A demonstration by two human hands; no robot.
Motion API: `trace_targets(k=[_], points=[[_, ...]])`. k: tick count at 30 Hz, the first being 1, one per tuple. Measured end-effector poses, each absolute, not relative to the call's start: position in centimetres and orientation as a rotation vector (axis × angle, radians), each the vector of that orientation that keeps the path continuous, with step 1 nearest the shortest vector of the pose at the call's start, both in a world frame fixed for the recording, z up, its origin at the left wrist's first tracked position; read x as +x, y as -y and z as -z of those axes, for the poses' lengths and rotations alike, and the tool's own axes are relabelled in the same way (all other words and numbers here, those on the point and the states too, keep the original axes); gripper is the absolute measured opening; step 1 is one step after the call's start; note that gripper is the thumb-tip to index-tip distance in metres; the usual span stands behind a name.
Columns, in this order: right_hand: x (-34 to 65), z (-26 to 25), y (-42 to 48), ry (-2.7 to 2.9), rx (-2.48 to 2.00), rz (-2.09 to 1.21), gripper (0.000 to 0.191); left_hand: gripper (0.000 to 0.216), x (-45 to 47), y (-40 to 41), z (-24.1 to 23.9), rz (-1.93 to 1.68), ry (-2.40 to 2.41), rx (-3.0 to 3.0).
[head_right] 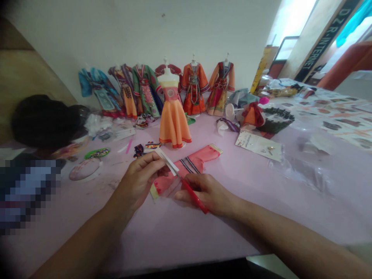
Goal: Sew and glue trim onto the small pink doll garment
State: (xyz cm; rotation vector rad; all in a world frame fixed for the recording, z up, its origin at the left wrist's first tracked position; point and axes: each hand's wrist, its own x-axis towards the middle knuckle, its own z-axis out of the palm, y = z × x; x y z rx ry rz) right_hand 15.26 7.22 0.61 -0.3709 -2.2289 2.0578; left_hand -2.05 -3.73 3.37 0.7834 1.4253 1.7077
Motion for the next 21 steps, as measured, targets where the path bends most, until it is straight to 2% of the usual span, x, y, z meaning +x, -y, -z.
trace_targets(k=[12, 16, 21], points=[[15.11, -0.71, -7.06, 2.258, -0.474, -2.019, 0.054, 0.011, -2.03, 3.68, -3.43, -1.703, -1.410, 0.763], [15.15, -0.80, -7.07, 2.244, -0.466, -2.045, 0.056, 0.018, -1.95, 3.75, -3.60, -1.696, -1.434, 0.743], [15.36, -0.54, -7.26, 2.212, -0.425, -2.063, 0.052, 0.020, -2.26, 3.90, -3.84, -1.756, -1.582, 0.940]])
